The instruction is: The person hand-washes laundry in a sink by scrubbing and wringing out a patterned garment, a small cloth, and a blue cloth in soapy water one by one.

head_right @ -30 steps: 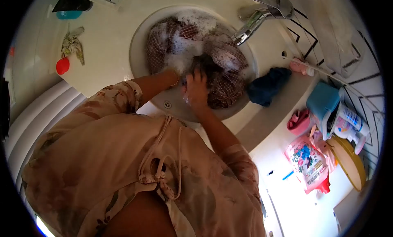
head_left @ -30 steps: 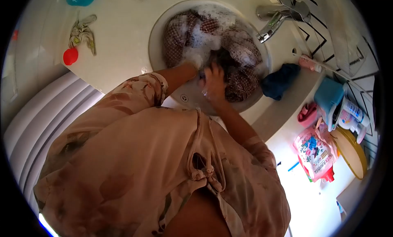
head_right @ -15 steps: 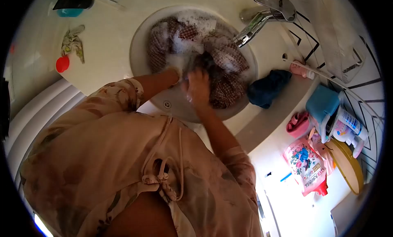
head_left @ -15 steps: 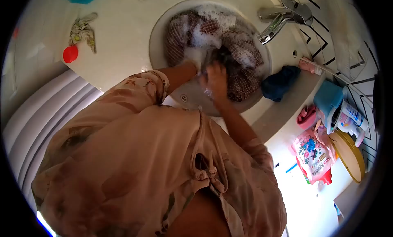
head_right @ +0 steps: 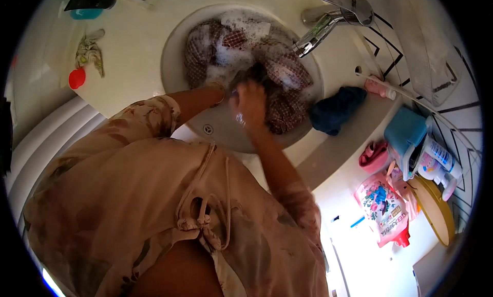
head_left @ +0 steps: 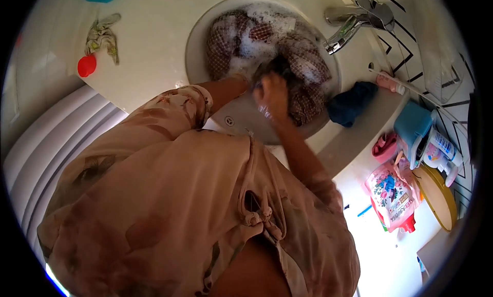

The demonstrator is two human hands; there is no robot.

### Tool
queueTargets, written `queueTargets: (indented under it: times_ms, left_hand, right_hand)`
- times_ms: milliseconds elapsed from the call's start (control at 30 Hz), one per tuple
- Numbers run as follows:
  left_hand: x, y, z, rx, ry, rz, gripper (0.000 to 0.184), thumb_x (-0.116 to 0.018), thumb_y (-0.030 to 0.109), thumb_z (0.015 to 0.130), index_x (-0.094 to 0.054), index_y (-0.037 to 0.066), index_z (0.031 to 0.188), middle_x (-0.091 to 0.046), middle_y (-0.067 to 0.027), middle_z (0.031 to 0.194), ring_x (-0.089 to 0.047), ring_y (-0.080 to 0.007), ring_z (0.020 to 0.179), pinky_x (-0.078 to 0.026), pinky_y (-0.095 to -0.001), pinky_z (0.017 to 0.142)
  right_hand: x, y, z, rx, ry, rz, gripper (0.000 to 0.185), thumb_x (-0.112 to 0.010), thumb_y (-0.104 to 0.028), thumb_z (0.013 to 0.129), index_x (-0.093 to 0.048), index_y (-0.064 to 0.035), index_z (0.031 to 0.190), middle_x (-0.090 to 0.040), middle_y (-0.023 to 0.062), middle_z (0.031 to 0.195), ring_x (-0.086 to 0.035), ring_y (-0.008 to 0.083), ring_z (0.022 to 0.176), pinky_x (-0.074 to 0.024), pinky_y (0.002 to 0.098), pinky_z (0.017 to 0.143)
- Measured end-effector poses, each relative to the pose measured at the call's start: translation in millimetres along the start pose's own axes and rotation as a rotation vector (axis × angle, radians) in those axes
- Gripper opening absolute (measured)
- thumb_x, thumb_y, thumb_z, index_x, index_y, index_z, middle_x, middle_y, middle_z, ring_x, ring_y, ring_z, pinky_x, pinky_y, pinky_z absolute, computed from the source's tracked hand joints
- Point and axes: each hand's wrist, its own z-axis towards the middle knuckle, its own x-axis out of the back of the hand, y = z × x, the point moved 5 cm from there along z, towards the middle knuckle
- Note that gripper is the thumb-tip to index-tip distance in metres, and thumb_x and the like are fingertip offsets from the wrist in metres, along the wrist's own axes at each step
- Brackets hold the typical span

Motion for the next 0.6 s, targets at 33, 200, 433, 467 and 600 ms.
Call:
queueTargets:
  times_ms: [33,200,433,467,600]
  left_hand:
    - [-0.5,0.1,2.0,0.005,-0.005,-0.003,0.053,-0.05,0.02,0.081,-0.031,0.016,0.13,-0.058,-0.015,0.105,-0.058,-0.027,0.092,-0.045,-0.0367,0.077]
    - [0.8,-2.2,1.1,0.01,-0.001,0.007,0.055,-0.051,0.02,0.08,-0.03,0.017,0.131,-0.058,-0.0151,0.105,-0.058,-0.0273,0.093,-0.045,-0.0368,0.078]
    - [2.1,1.3,1.4,0.008,0.01,0.016,0.057,-0.052,0.019,0.08,-0.027,0.017,0.132,-0.057,-0.0153,0.107,-0.057,-0.0277,0.094,-0.044,-0.0371,0.079]
    - [0.7,0.2,1.6,0.013,0.005,0.015,0.058,-0.052,0.019,0.08,-0.027,0.017,0.132,-0.057,-0.0153,0.107,-0.057,-0.0278,0.094,-0.044,-0.0371,0.079]
    - [-2.7,0.0,8.1,0.017,-0.007,0.007,0.059,-0.052,0.019,0.08,-0.026,0.018,0.133,-0.057,-0.0155,0.108,-0.057,-0.028,0.095,-0.044,-0.0372,0.08]
  right_hand:
    - [-9.8,-0.6,-6.6,0.009,0.031,-0.032,0.037,-0.058,-0.022,0.076,-0.052,-0.0014,0.106,-0.049,0.0255,0.112,-0.053,0.0393,0.09,-0.0412,0.049,0.081]
    - [-53.2,45.6,52.6,-0.287,-0.264,-0.027,0.035,-0.06,-0.023,0.074,-0.054,-0.0026,0.1,-0.052,0.021,0.105,-0.054,0.0331,0.085,-0.0423,0.0476,0.076]
    - [0.1,50.1,57.5,-0.55,-0.302,0.427,0.036,-0.059,-0.025,0.074,-0.058,0.0042,0.094,-0.059,0.0234,0.09,-0.057,0.0322,0.082,-0.0437,0.0374,0.075]
    - [2.5,32.6,38.6,-0.292,-0.293,0.138,0.036,-0.058,-0.026,0.073,-0.055,-0.0008,0.099,-0.056,0.0239,0.097,-0.053,0.0369,0.088,-0.0424,0.0432,0.077]
    - [-7.7,-5.7,-5.5,0.037,0.121,-0.096,0.039,-0.064,-0.02,0.068,-0.053,-0.0007,0.1,-0.051,0.0205,0.107,-0.05,0.0396,0.093,-0.0409,0.046,0.08]
